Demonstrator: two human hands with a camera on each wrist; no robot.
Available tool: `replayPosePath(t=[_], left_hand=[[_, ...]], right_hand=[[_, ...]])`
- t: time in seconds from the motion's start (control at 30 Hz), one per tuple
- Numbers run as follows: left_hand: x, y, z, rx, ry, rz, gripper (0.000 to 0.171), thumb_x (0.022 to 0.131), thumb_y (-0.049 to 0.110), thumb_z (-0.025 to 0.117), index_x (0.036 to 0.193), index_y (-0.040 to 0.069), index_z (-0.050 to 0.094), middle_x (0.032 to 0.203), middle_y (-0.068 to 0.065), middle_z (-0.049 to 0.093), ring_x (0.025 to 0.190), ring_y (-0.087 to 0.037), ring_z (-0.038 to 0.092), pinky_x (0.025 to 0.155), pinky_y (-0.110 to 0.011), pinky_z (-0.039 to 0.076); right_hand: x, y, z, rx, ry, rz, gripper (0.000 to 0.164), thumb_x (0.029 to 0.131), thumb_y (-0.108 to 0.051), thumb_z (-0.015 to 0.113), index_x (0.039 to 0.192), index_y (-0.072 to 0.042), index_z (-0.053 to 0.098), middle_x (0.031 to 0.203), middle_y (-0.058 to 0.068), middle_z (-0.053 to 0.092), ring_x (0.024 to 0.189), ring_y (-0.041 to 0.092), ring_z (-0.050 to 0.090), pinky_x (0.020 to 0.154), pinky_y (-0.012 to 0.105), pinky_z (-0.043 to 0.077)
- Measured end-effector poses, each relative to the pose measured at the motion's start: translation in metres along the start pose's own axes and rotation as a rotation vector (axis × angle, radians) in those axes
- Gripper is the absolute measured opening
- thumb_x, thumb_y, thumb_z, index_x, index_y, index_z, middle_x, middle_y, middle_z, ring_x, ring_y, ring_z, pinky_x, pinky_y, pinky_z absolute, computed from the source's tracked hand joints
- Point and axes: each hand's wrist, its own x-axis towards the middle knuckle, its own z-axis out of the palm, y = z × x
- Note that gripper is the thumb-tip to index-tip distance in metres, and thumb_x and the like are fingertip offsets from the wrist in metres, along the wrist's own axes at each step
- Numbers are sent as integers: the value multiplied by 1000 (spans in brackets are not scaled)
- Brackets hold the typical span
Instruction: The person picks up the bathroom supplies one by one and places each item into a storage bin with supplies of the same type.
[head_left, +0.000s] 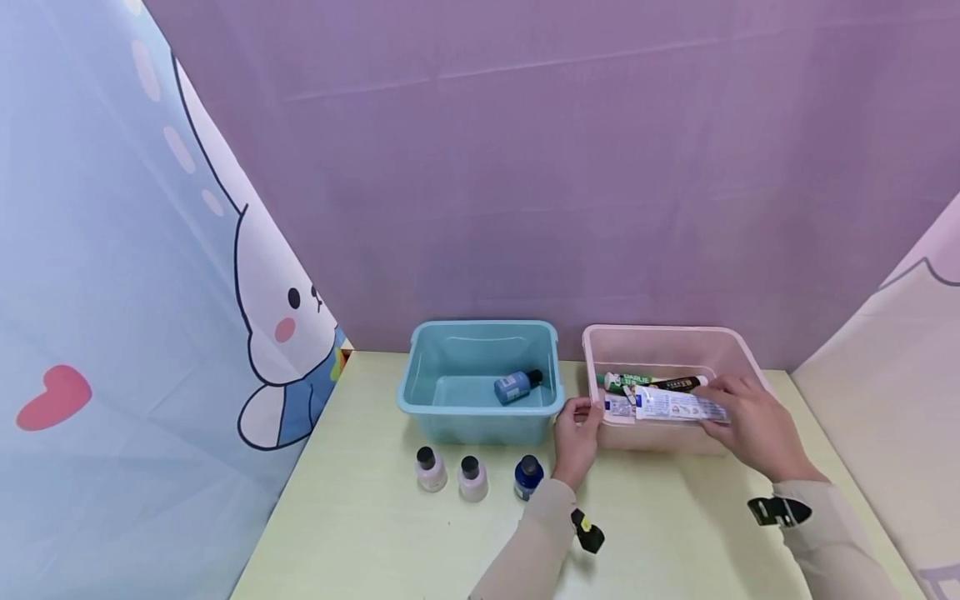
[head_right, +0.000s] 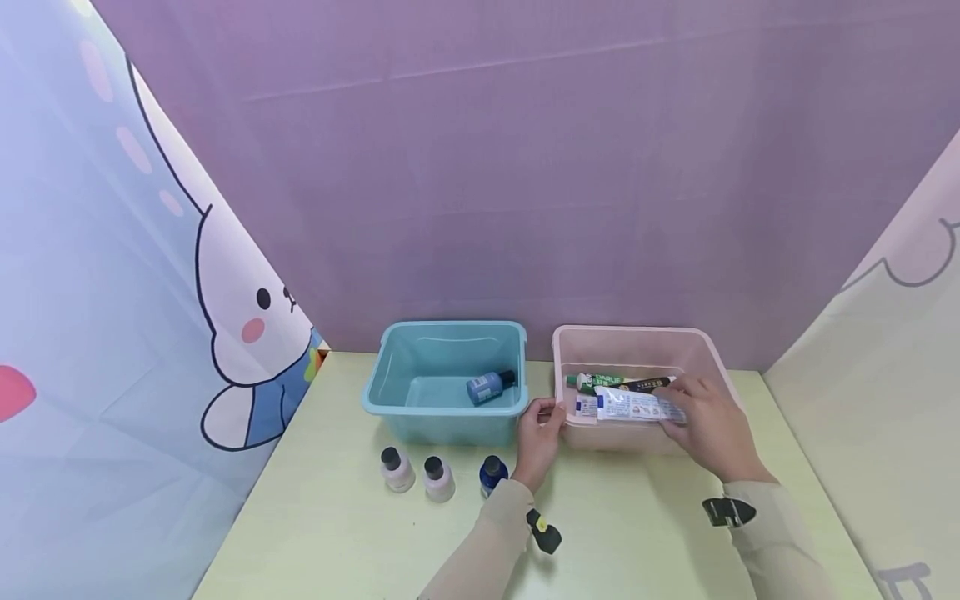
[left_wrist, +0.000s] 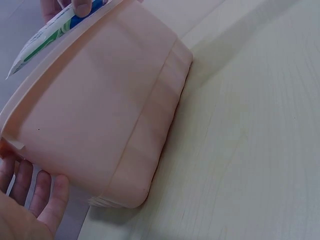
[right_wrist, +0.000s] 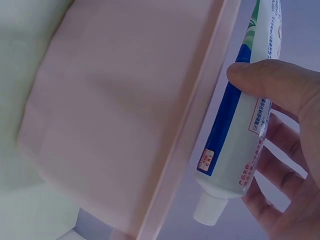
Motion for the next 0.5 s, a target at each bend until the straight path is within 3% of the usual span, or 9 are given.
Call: replayPosePath(t=[0.5], left_hand=[[2,-3,0,0,2,15,22,101,33,65,116,17,66,109,6,64,99,-10,58,80,-23,57]], right_hand=[[27,17,11,18,-74,0,47,65,-11,91,109,-5,77,100,10,68,96,31,62,73,53,55]])
